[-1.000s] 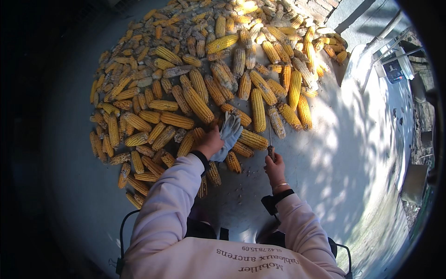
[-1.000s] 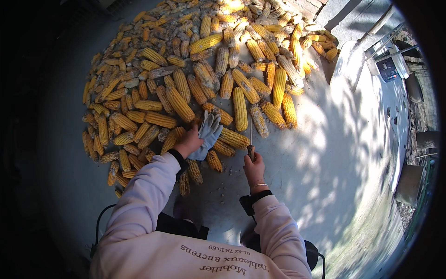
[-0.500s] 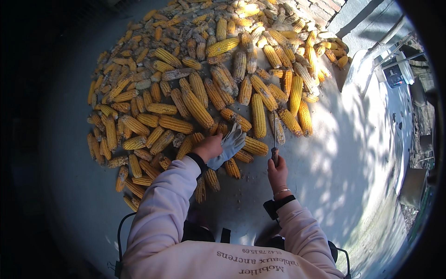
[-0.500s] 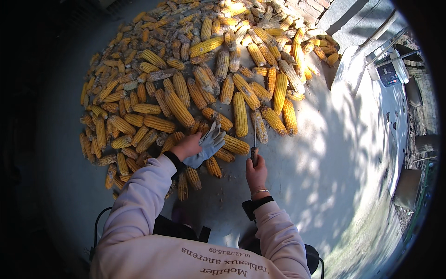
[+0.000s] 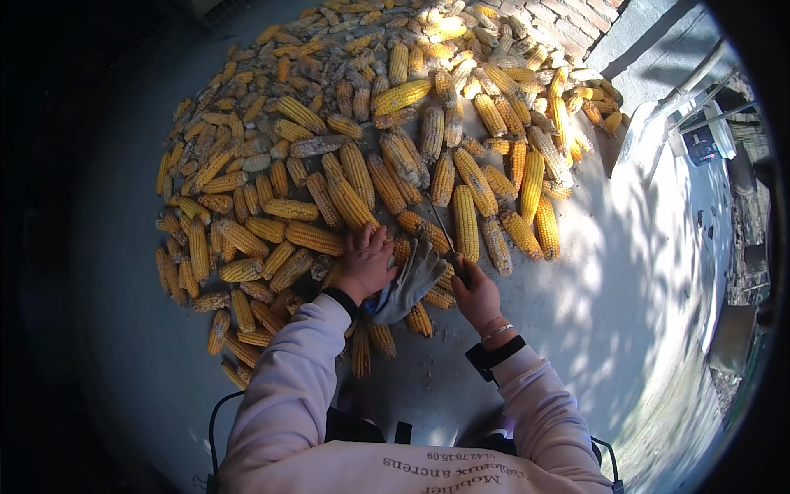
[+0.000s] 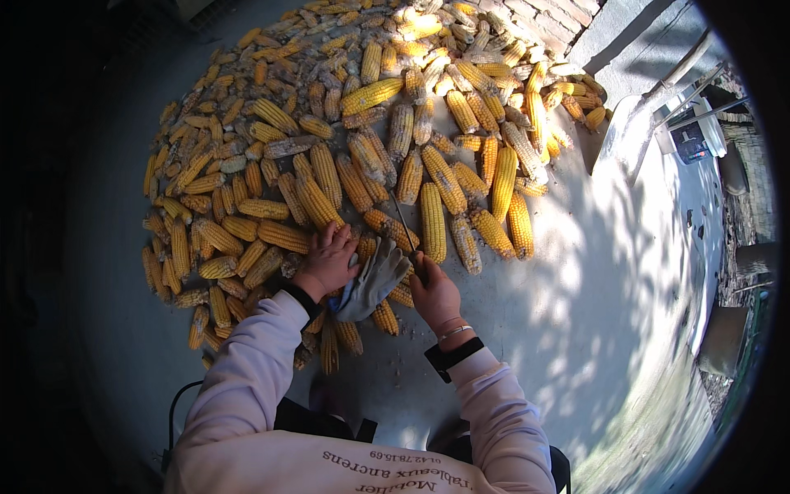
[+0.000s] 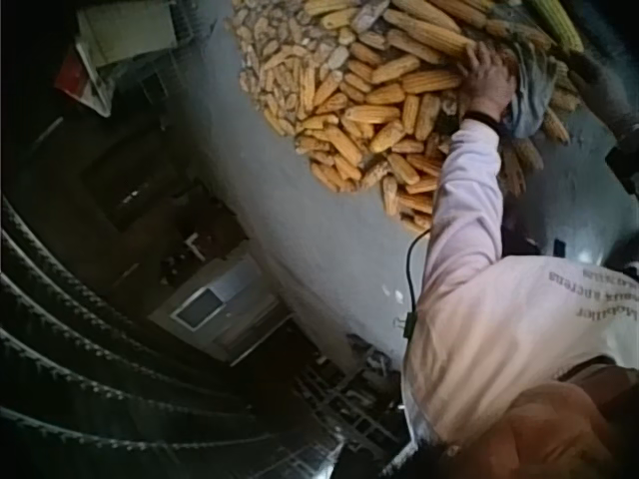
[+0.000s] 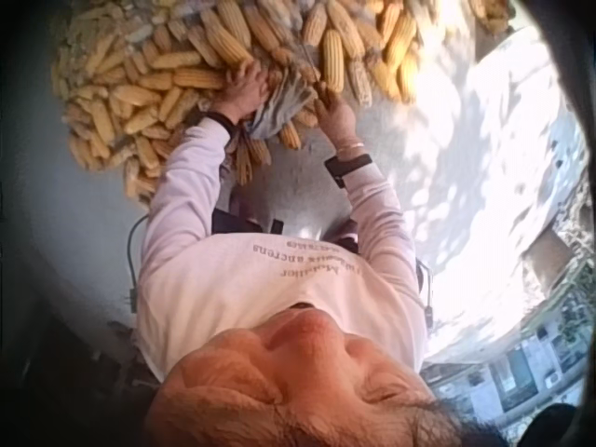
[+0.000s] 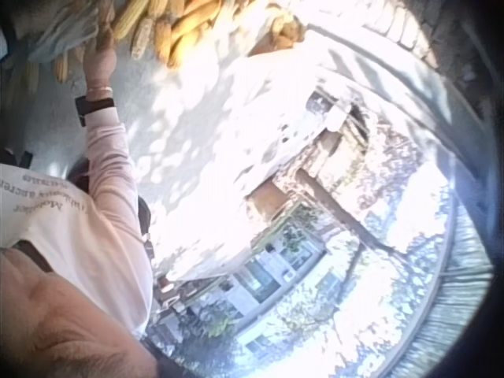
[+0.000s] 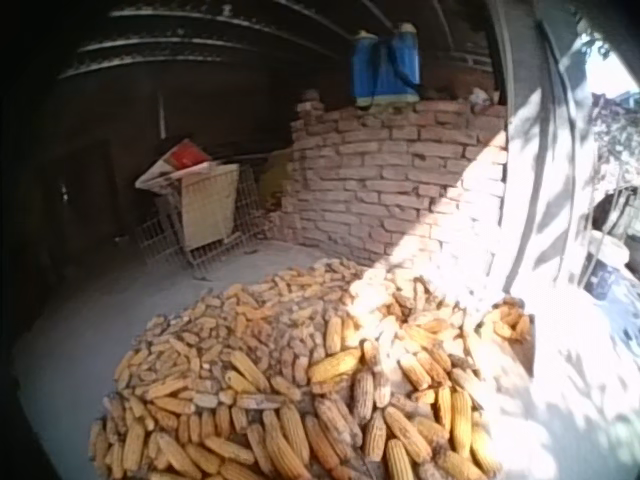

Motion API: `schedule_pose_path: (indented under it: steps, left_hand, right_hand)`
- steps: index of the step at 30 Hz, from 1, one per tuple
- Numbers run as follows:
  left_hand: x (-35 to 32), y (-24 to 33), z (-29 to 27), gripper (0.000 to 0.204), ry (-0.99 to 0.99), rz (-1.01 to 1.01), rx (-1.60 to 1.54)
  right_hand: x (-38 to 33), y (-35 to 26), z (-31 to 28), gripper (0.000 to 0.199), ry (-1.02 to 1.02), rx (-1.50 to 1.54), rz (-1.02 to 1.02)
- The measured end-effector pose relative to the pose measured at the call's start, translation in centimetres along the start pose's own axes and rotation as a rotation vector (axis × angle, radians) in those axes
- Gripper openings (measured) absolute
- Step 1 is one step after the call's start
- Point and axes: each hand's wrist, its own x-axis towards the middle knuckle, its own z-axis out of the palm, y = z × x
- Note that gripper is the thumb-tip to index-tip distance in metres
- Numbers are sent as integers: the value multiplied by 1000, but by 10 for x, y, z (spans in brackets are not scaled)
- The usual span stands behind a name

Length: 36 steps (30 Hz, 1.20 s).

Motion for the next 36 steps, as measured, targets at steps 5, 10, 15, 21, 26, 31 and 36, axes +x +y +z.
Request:
schedule_pose_path:
  steps: [5,10,15,21,26,31,36]
  left_hand:
    - [-3,-5,13,44,-91,50,142]
    - [-2,-11,36,40,56,99,151]
    - [-1,-13,47,37,147,113,147]
    - [1,-14,48,34,280,129,146]
    - [3,-14,47,33,339,129,134]
    - [5,-14,46,32,344,101,127]
    - [7,-15,39,33,292,109,102]
  right_hand:
    - [9,-3,-3,39,-160,271,334]
    - [22,1,-12,34,-32,641,458]
    - [38,6,-33,41,357,858,388]
    - [68,0,-34,42,130,715,304]
    - [90,-20,-10,42,-86,620,282]
    - [113,-46,5,40,-200,633,242]
    - [151,-77,17,38,-119,585,113]
